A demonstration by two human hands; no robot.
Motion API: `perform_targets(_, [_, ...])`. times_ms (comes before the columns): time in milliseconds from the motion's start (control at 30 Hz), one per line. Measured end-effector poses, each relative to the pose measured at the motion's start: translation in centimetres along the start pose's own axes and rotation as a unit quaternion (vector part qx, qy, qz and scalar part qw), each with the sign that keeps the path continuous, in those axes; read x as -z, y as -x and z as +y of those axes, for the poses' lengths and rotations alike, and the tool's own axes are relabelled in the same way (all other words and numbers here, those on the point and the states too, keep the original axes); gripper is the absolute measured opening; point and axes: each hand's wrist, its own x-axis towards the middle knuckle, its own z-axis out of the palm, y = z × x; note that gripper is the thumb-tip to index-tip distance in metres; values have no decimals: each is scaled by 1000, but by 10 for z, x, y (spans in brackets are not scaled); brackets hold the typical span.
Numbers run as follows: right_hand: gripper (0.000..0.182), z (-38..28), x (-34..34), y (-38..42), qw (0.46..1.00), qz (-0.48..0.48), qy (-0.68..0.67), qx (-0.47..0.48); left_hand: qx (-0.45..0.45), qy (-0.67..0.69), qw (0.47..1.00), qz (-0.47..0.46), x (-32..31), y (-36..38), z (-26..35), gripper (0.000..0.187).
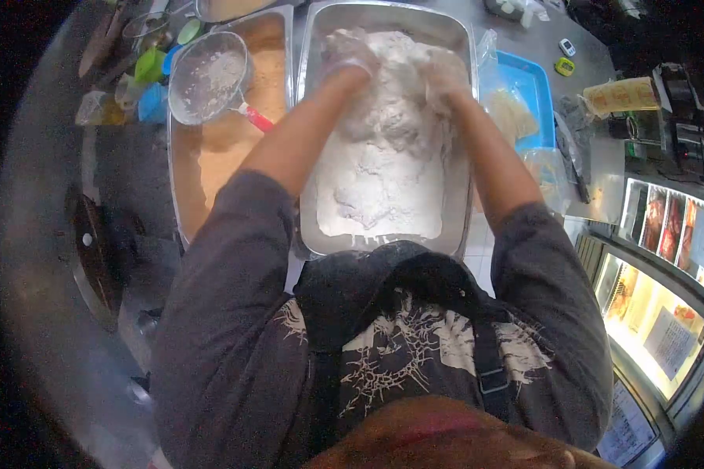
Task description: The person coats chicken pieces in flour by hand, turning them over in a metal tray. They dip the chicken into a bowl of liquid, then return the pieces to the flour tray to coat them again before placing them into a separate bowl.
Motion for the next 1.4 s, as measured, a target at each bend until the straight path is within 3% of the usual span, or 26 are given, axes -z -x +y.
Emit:
perform_targets(67, [55, 11, 2, -28, 972, -16, 191, 135, 62, 132, 989, 33, -6, -33, -7, 67])
perform_targets(100, [53, 13, -3, -39, 971, -26, 197, 137, 94, 198, 974, 48, -15, -46, -10, 67])
perform_targets(167, [48, 11, -28, -61, 989, -45, 120, 74, 204, 441, 871, -64, -56, -66, -27, 59])
perform_targets(233, [40, 25, -71, -76, 975, -80, 167, 127, 221, 534, 805, -132, -72, -72, -45, 53])
perform_targets(267, [37, 32, -91, -84, 965, -95, 188, 154, 186, 518, 821, -151, -76, -75, -54, 50])
perform_targets(333, [35, 6, -56, -55, 965, -157, 159, 139, 167, 469, 844, -199, -71, -60, -52, 47])
perform_targets(367, [39, -3, -32, -36, 929, -208, 224, 207, 179, 435, 855, -219, -55, -46, -39, 47])
perform_targets(400, [41, -12, -30, -20, 952, -219, 171, 126, 190, 402, 863, -238, -45, -38, -29, 47])
perform_targets(467, [46, -29, -30, 1, 970, -232, 64, -41, 104, 324, 921, -192, -49, -13, -21, 58])
perform_targets(567, [46, -4, -68, 27, 954, -195, 168, 156, -58, 35, 969, -237, -17, 40, -7, 54])
perform_targets(600, [38, 1, -79, 34, 939, -221, 187, 187, -178, -83, 955, -224, -19, 55, -12, 51])
perform_targets(667, [24, 5, -93, 41, 904, -268, 224, 248, -270, -184, 915, -237, -38, 56, -27, 47])
perform_targets(733, [22, 4, -93, 59, 860, -278, 304, 301, -227, -148, 912, -308, -80, 37, -49, 43])
perform_targets(767, [22, 4, -94, 69, 836, -284, 340, 324, -179, -112, 935, -283, -79, 47, -50, 36])
perform_targets(867, [21, 0, -69, 68, 897, -279, 285, 191, -176, -180, 945, -209, -36, 61, -28, 32])
perform_targets(900, [20, -13, -48, 73, 929, -273, 223, 114, 11, 108, 980, -168, -38, 50, -33, 32])
perform_targets(933, [21, -26, -28, 78, 953, -255, 156, 40, 24, 158, 975, -152, -36, 54, -32, 38])
perform_targets(967, [21, -24, -26, 74, 948, -207, 223, 94, 38, 208, 968, -134, -30, 60, -28, 47])
perform_targets(1000, [24, -9, -37, 66, 969, -140, 175, 101, 51, 256, 958, -116, -23, 68, -23, 57])
perform_targets(1033, [28, 6, -49, 58, 983, -73, 126, 114, 53, 228, 969, -83, -31, 73, -22, 63])
perform_targets(1100, [31, 7, -40, 65, 967, -162, 171, 102, 45, 89, 995, -6, -84, 81, -27, 70])
perform_targets(1167, [31, -2, -33, 97, 944, -202, 239, 109, 0, -86, 996, -40, -148, 88, -51, 71])
perform_targets(1233, [28, -14, -40, 134, 919, -236, 286, 136, -29, -150, 973, -173, -113, 135, -39, 71])
perform_targets(1267, [25, -14, -47, 142, 905, -274, 288, 149, -23, -150, 962, -227, -52, 172, -10, 71])
perform_targets(1367, [30, -14, -47, 171, 925, -319, 160, 132, -36, -27, 931, -363, -31, 174, -10, 65])
perform_targets(1400, [28, -4, -62, 169, 943, -304, 96, 91, 20, 118, 939, -322, -65, 162, -25, 63])
